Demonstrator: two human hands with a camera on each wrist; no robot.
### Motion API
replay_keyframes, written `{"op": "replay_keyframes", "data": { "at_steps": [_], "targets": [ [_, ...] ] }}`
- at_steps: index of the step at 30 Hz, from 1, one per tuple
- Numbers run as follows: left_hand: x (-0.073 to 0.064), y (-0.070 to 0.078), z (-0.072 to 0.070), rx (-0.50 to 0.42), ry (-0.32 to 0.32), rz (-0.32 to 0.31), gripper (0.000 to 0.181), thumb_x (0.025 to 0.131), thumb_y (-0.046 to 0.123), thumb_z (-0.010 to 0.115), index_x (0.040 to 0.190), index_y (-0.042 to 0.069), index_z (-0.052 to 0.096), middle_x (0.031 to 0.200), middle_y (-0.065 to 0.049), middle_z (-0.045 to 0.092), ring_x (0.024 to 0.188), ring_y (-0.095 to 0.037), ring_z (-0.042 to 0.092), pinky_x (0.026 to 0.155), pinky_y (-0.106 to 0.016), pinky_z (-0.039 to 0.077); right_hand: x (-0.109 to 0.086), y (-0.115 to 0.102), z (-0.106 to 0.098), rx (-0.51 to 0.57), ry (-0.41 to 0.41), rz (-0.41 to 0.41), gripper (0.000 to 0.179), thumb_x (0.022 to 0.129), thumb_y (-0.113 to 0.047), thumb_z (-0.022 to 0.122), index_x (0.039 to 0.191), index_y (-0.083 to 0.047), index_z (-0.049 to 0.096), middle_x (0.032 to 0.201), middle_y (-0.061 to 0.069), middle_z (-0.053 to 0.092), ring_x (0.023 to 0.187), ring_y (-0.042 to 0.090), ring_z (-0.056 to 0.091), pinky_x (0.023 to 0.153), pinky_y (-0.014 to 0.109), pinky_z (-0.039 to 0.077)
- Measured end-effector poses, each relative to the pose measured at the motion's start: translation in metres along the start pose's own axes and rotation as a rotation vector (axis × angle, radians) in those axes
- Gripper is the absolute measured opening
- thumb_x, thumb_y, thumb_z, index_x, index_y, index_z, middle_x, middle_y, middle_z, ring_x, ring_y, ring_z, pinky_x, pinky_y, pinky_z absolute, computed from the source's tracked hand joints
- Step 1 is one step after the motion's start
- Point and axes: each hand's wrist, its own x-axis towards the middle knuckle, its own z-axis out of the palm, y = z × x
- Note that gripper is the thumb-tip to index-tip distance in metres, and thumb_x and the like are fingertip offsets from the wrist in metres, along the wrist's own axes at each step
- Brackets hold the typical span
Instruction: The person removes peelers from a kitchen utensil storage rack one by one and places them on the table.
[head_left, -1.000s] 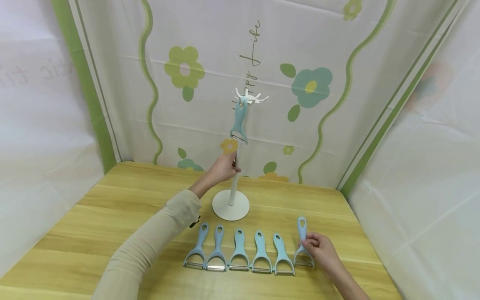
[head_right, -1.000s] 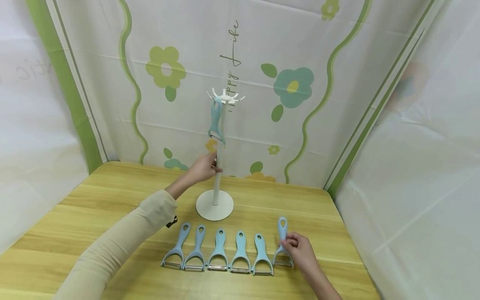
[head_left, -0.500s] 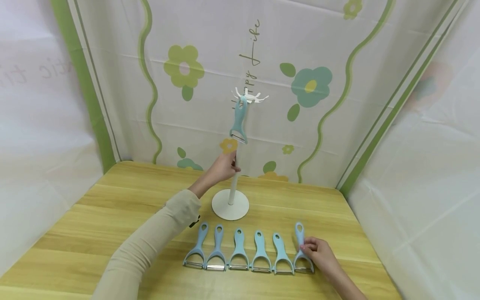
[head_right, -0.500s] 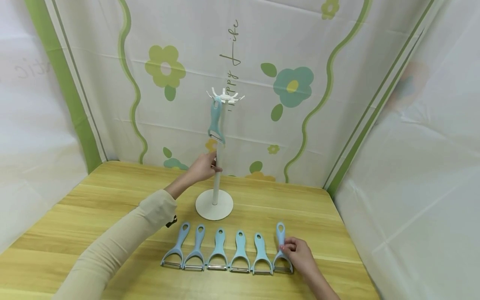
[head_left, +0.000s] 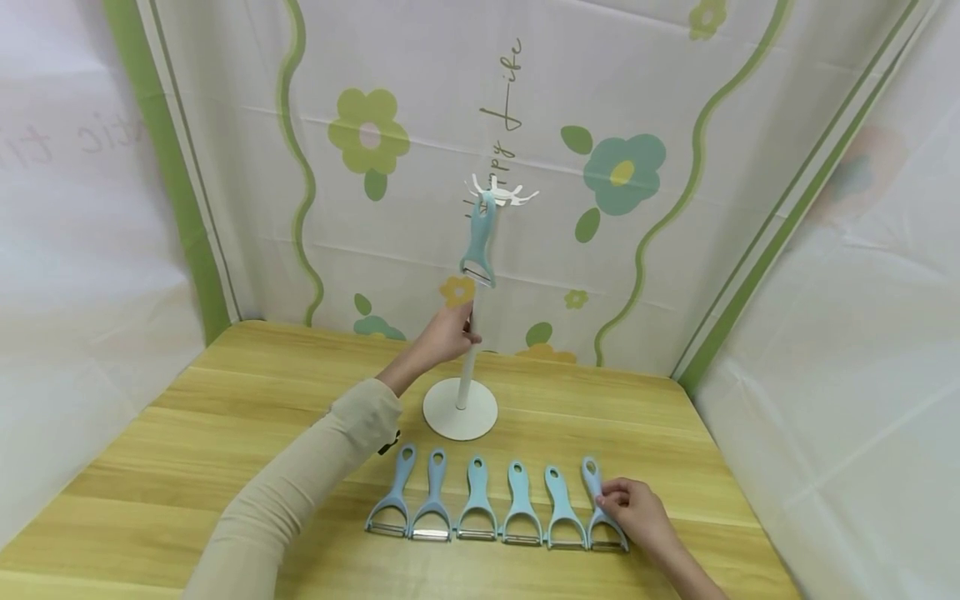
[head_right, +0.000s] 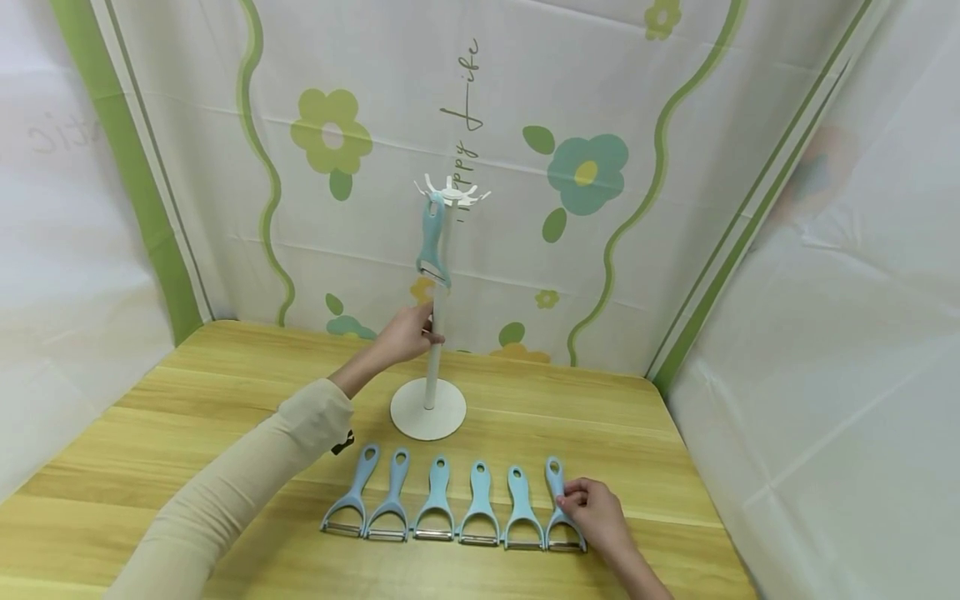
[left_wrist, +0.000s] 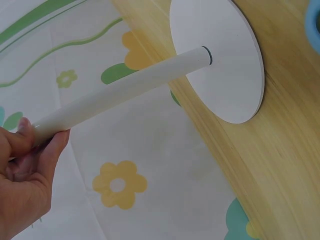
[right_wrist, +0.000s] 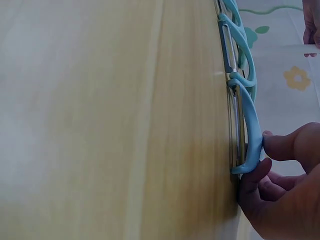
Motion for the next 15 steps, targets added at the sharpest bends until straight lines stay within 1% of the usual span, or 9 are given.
{"op": "replay_keyframes", "data": {
  "at_steps": [5,7,9,12,15],
  "targets": [
    [-0.001,0.0,-0.001,0.0,-0.002,0.002,0.028,0.092,0.001,0.068,0.117,0.002,0.057,0.106,-0.016,0.068,0.101,-0.029,0.071,0.082,-0.036,0.061,0.0,-0.003,0.0,-0.048,0.014,0.001,0.022,0.085,-0.007,0.073,0.103,0.004,0.069,0.077,0.002,0.068,0.072,0.012,0.06,0.061,0.021,0.048],
    [-0.001,-0.001,-0.001,-0.004,-0.005,0.014,0.027,0.092,0.001,0.068,0.117,0.002,0.057,0.106,-0.016,0.068,0.101,-0.029,0.071,0.082,-0.035,0.062,-0.001,-0.004,-0.001,-0.064,0.016,-0.008,0.023,0.084,-0.008,0.074,0.103,0.003,0.069,0.077,0.002,0.066,0.071,0.013,0.058,0.06,0.021,0.047],
    [-0.001,-0.004,-0.001,-0.019,-0.011,0.041,0.027,0.092,0.001,0.068,0.117,0.002,0.057,0.106,-0.015,0.069,0.101,-0.029,0.072,0.082,-0.035,0.062,-0.001,-0.004,-0.002,-0.077,0.015,-0.015,0.023,0.084,-0.008,0.075,0.103,0.003,0.07,0.078,0.003,0.065,0.071,0.013,0.057,0.059,0.022,0.046],
    [0.0,-0.009,-0.001,-0.078,-0.046,0.086,0.023,0.094,0.0,0.065,0.115,0.0,0.057,0.105,-0.016,0.069,0.101,-0.029,0.072,0.082,-0.034,0.061,0.0,-0.002,-0.003,-0.089,0.013,-0.01,0.024,0.083,-0.01,0.076,0.103,0.001,0.069,0.08,0.003,0.064,0.071,0.013,0.057,0.059,0.022,0.046],
    [0.001,-0.012,-0.003,-0.156,-0.104,0.107,0.021,0.097,-0.004,0.056,0.117,-0.001,0.056,0.109,-0.018,0.069,0.104,-0.029,0.071,0.087,-0.035,0.06,0.002,-0.001,-0.006,-0.085,0.009,-0.003,0.024,0.085,-0.011,0.076,0.105,0.001,0.068,0.084,0.004,0.066,0.074,0.013,0.058,0.059,0.022,0.048]
  ]
}}
